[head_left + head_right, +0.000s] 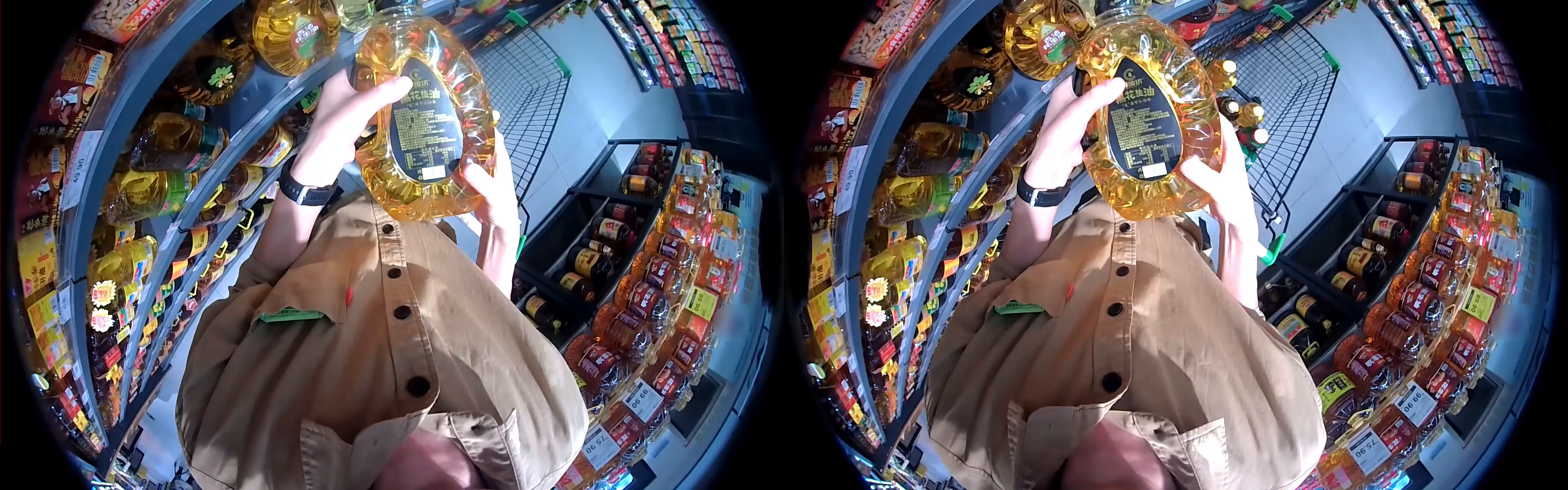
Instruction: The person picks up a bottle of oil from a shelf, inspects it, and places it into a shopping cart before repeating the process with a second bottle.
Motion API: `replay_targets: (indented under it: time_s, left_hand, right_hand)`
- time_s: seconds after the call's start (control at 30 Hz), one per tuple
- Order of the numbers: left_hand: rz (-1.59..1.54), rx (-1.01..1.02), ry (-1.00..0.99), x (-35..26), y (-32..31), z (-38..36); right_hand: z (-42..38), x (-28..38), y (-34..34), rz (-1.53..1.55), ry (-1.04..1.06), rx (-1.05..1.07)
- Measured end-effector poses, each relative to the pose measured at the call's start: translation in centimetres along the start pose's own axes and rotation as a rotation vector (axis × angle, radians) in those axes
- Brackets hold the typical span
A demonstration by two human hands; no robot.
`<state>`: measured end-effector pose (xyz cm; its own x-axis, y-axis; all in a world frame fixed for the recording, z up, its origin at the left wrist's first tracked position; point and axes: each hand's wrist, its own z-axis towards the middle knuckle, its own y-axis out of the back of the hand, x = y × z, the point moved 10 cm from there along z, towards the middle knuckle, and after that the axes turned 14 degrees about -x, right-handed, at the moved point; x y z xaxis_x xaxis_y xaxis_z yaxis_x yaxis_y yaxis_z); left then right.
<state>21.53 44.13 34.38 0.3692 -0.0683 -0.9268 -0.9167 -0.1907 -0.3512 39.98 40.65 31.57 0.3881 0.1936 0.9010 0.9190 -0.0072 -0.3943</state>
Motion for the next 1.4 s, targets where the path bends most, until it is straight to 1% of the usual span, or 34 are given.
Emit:
replay_targets:
  time_s: [0.03,0.13,0.17,0.43,0.53,0.57,0.7,0.73,0.8,0.87,0.93,0.97,1.0,1.07,1.13,1.17,1.23,1.27,1.33,1.37,1.4]
  left_hand:
    - [-0.001,0.035,0.008,0.3,-0.1,0.1]
    - [0.086,0.009,-0.076,-1.1,-0.8,-0.3]
    - [0.101,-0.004,-0.053,-0.8,-0.7,-0.2]
    - [0.088,-0.032,-0.049,-1.4,-1.4,-0.7]
    - [0.063,-0.003,-0.07,-1.8,-1.6,-0.9]
    - [0.061,-0.007,-0.05,-1.9,-1.7,-1.0]
    - [0.161,-0.016,-0.089,-2.6,-1.7,-1.6]
    - [0.238,-0.001,-0.149,-3.3,-1.9,-2.0]
    - [0.229,0.074,-0.276,-5.2,-2.1,-2.8]
    - [0.013,0.175,-0.292,-5.9,-2.3,-3.7]
    - [-0.128,0.282,-0.199,-6.7,-3.0,-3.3]
    - [-0.138,0.289,-0.203,-5.6,-2.3,-2.1]
    - [-0.142,0.223,-0.31,-6.4,-2.9,-1.7]
    - [-0.027,0.357,-0.188,-3.4,-4.3,-0.4]
    - [-0.421,0.579,0.089,0.4,-4.6,-0.7]
    - [-0.44,0.595,0.19,4.6,-2.4,0.0]
    - [-0.465,0.552,0.329,5.5,-2.0,-0.4]
    - [-0.502,0.541,0.364,5.6,-2.2,-0.7]
    - [-0.538,0.495,0.334,2.4,-4.2,-1.8]
    - [-0.54,0.48,0.281,1.0,-4.7,-2.1]
    - [-0.501,0.451,0.185,0.1,-4.5,-1.9]
  right_hand:
    - [-0.1,-0.1,0.1,0.005,0.006,-0.016]
    - [0.2,-0.7,0.3,0.02,-0.042,-0.011]
    - [0.4,-1.0,0.3,0.045,-0.061,0.003]
    - [0.6,-2.2,0.8,0.158,0.009,0.007]
    - [0.6,-2.5,0.9,0.148,0.015,0.011]
    - [0.5,-2.4,0.8,0.151,0.019,0.005]
    - [0.3,-2.9,0.6,0.229,0.017,0.022]
    - [0.1,-2.8,0.3,0.274,0.012,0.026]
    - [-0.1,-3.6,0.3,0.402,-0.054,0.039]
    - [0.0,-5.8,1.3,0.501,-0.105,0.115]
    - [-0.2,-6.0,1.0,0.565,-0.143,0.148]
    - [-0.5,-6.3,0.8,0.582,-0.166,0.15]
    - [-0.5,-6.3,0.7,0.598,-0.177,0.154]
    - [-0.7,-6.3,0.4,0.622,-0.195,0.165]
    - [-0.6,-6.9,0.5,0.636,-0.209,0.171]
    - [-0.9,-6.6,0.3,0.643,-0.214,0.173]
    - [-1.1,-6.1,0.0,0.644,-0.218,0.174]
    - [-0.9,-5.9,0.0,0.646,-0.213,0.174]
    - [-0.8,-5.0,-0.1,0.645,-0.198,0.167]
    - [-0.7,-4.3,-0.2,0.636,-0.188,0.159]
    - [-0.5,-3.3,-0.4,0.628,-0.171,0.154]
